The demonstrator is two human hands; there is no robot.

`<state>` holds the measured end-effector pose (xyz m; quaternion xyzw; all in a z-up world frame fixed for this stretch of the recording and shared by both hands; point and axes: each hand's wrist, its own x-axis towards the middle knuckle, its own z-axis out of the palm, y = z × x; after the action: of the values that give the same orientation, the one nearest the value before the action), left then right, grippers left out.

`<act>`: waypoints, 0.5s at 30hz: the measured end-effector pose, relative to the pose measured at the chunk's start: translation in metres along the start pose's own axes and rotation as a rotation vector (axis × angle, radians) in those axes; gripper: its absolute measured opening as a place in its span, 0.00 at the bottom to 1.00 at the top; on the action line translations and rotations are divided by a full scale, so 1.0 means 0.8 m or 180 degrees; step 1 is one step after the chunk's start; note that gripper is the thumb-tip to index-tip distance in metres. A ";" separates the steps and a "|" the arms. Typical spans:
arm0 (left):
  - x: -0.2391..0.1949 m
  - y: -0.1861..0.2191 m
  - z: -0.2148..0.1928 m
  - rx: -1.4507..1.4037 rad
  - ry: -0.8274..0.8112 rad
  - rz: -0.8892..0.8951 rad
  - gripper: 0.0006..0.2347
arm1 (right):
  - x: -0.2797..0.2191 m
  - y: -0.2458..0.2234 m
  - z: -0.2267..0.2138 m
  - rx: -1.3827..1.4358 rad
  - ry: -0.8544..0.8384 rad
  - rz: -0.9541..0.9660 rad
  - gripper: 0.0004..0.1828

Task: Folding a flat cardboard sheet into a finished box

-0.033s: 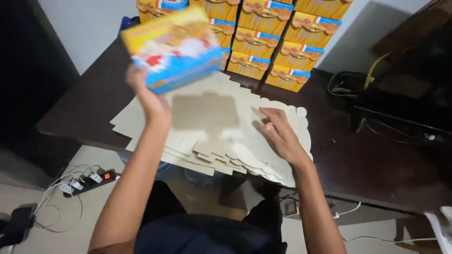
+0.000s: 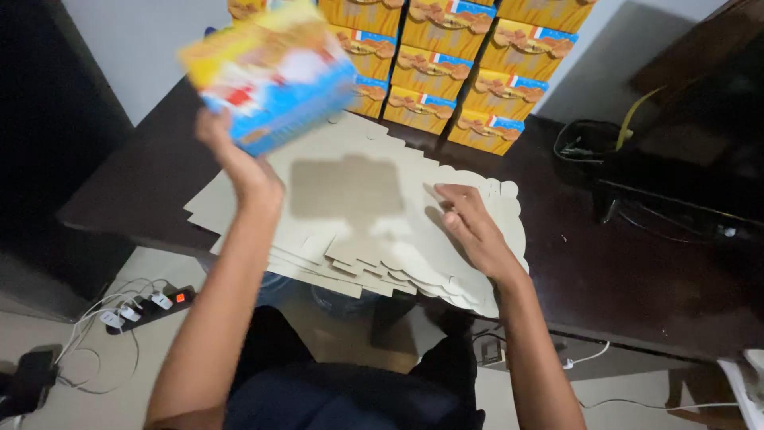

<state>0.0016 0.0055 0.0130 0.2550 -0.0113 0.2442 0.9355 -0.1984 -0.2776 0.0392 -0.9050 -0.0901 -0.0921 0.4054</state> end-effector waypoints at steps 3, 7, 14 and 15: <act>0.033 0.036 0.027 -0.0381 0.0516 0.0303 0.16 | -0.001 -0.018 -0.001 -0.0152 -0.0185 0.0184 0.31; 0.093 0.075 0.071 0.0200 0.0876 0.0246 0.38 | 0.000 -0.016 0.000 0.0007 -0.0262 -0.0071 0.35; 0.290 -0.033 0.085 0.1099 0.0870 0.0437 0.14 | 0.002 -0.016 0.001 -0.0054 -0.0300 0.0130 0.33; 0.291 -0.041 0.096 0.1082 0.0856 0.0434 0.14 | 0.003 -0.009 0.001 -0.0065 -0.0282 0.0125 0.33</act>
<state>0.2297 0.0491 0.0985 0.3727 0.1376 0.3371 0.8535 -0.1975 -0.2720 0.0443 -0.9139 -0.0893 -0.0449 0.3935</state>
